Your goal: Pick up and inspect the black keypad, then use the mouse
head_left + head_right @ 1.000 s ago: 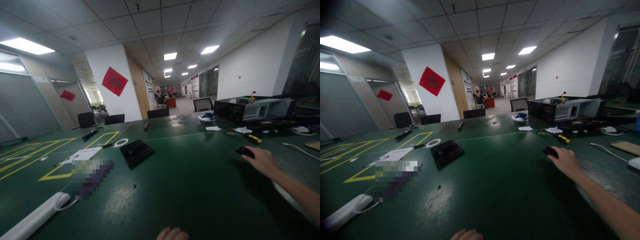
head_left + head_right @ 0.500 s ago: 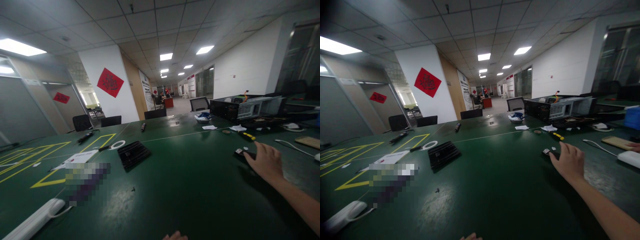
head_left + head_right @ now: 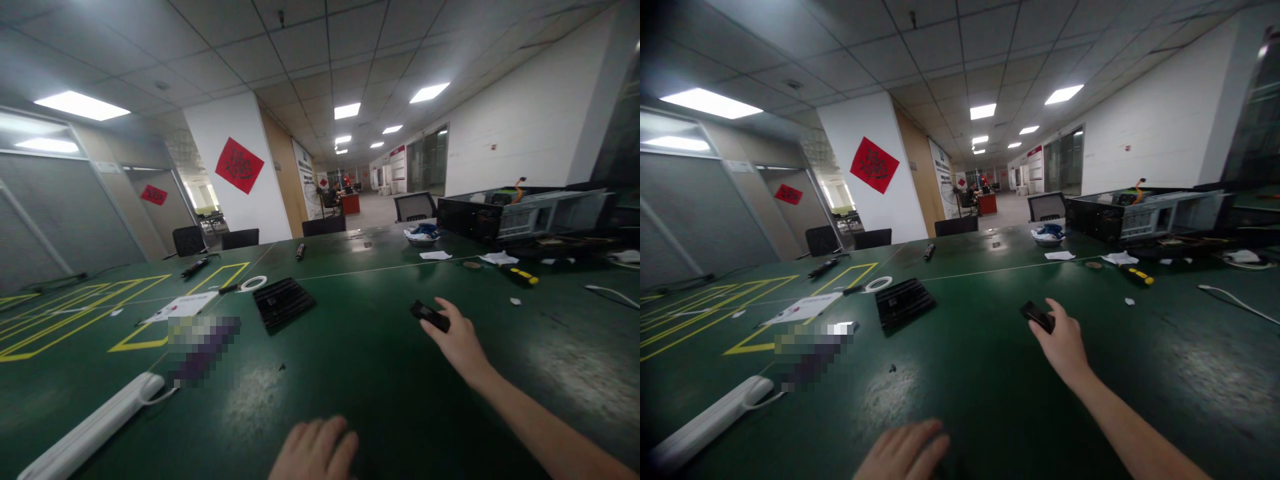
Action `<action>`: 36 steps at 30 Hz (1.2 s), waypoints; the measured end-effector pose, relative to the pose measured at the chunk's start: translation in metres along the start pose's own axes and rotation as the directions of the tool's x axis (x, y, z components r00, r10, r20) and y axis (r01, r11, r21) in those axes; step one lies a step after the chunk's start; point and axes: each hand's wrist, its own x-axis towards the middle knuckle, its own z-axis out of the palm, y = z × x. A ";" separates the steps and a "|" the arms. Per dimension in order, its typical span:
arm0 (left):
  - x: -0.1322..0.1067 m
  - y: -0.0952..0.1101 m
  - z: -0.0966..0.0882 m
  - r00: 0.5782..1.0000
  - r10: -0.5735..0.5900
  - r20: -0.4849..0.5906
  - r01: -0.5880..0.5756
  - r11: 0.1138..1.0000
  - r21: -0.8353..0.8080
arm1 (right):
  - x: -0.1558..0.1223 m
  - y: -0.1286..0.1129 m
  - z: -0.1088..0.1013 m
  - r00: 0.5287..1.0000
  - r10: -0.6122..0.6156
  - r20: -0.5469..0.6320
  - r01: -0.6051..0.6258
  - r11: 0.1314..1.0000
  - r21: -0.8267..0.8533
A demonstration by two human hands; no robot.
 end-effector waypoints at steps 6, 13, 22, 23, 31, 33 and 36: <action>0.048 -0.072 -0.034 0.853 -0.504 0.135 0.419 0.815 0.400 | -0.016 -0.007 0.014 0.995 -0.058 0.084 0.057 0.998 0.011; 0.037 -0.102 -0.012 0.873 -0.451 0.187 0.403 0.882 0.245 | -0.011 0.000 0.015 0.991 -0.035 0.131 0.030 0.999 0.041; 0.054 -0.129 -0.026 0.518 -0.850 0.093 0.596 0.281 -0.752 | -0.010 0.002 0.018 0.989 -0.029 0.142 0.028 1.000 0.011; 0.061 -0.138 -0.029 0.435 -0.893 0.114 0.575 0.178 -0.798 | -0.010 0.001 0.018 0.990 -0.022 0.137 0.021 1.000 0.005; 0.121 -0.220 -0.039 0.405 -0.914 -0.008 0.776 0.348 -0.526 | -0.011 -0.004 0.018 0.982 0.035 0.184 -0.043 0.998 0.039; 0.130 -0.238 -0.038 0.443 -0.897 0.005 0.837 0.411 -0.362 | -0.010 -0.003 0.018 0.983 0.019 0.181 -0.026 0.999 0.041; 0.138 -0.261 -0.038 0.483 -0.871 0.085 0.874 0.474 -0.109 | -0.009 -0.003 0.019 0.982 0.032 0.188 -0.040 0.998 0.039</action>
